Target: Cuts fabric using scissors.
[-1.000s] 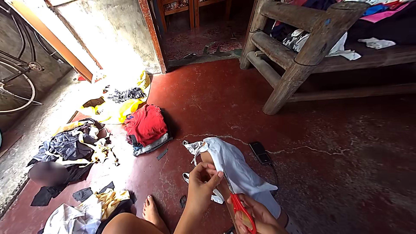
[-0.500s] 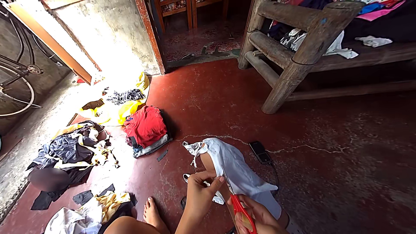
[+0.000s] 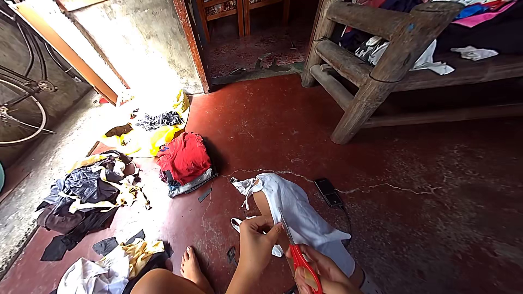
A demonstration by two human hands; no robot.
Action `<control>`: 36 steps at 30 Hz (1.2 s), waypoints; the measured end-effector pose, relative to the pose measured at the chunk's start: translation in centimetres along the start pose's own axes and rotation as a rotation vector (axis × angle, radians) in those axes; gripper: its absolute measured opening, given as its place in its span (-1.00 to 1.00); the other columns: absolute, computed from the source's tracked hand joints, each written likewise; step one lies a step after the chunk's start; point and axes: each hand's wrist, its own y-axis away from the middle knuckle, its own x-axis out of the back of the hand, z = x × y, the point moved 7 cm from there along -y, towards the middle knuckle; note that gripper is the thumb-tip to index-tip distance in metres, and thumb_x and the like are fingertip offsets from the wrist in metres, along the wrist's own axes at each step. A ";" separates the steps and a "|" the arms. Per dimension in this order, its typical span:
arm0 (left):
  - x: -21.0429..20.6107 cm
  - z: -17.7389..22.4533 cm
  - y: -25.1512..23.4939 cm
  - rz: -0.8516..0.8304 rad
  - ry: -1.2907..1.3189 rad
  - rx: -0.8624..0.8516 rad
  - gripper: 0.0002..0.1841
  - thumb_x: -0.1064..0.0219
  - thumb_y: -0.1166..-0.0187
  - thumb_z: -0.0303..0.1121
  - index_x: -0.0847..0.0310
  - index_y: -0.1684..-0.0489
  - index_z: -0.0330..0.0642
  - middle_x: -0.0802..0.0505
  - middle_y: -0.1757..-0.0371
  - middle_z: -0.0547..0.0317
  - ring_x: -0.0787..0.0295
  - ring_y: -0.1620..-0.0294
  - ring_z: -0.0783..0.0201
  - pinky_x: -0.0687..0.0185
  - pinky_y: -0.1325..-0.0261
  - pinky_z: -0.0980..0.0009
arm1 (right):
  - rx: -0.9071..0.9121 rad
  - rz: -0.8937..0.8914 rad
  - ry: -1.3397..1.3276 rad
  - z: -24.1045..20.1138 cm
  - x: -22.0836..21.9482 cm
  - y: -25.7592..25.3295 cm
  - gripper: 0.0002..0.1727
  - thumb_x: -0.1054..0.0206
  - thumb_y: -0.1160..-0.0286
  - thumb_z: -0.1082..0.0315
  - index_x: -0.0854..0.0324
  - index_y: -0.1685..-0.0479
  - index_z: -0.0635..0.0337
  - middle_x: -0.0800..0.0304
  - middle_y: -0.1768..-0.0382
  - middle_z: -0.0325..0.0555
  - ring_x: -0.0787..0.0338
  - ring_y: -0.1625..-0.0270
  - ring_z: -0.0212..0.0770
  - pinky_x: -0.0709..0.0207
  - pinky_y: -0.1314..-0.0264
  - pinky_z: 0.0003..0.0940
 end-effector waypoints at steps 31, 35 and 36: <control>-0.3 -0.5 -0.4 -0.093 0.030 0.035 -0.94 -0.49 -0.42 -0.54 -0.81 0.29 -0.38 -0.87 0.49 0.23 -0.75 0.49 0.53 -0.72 0.30 0.55 | -0.075 0.152 -0.024 -1.2 0.1 -1.4 -0.70 0.02 -0.62 0.36 -0.41 -0.26 -0.02 -0.51 0.42 -0.44 -0.55 0.53 -0.51 -0.42 0.58 -0.62; -0.3 -0.6 -0.4 -0.099 0.031 0.042 -0.93 -0.50 -0.42 -0.54 -0.81 0.28 -0.38 -0.87 0.49 0.22 -0.76 0.49 0.52 -0.72 0.30 0.54 | -0.063 0.151 -0.041 -1.2 0.1 -1.3 -0.72 0.00 -0.63 0.37 -0.44 -0.23 -0.03 -0.53 0.45 -0.45 -0.54 0.56 -0.53 -0.42 0.61 -0.64; -0.3 -0.6 -0.5 -0.100 0.033 0.043 -0.93 -0.50 -0.42 -0.54 -0.81 0.28 -0.38 -0.87 0.49 0.22 -0.75 0.49 0.52 -0.72 0.30 0.54 | -0.059 0.152 -0.042 -1.2 0.1 -1.3 -0.72 0.01 -0.64 0.38 -0.45 -0.23 -0.02 -0.53 0.45 -0.44 -0.54 0.56 -0.52 -0.42 0.61 -0.64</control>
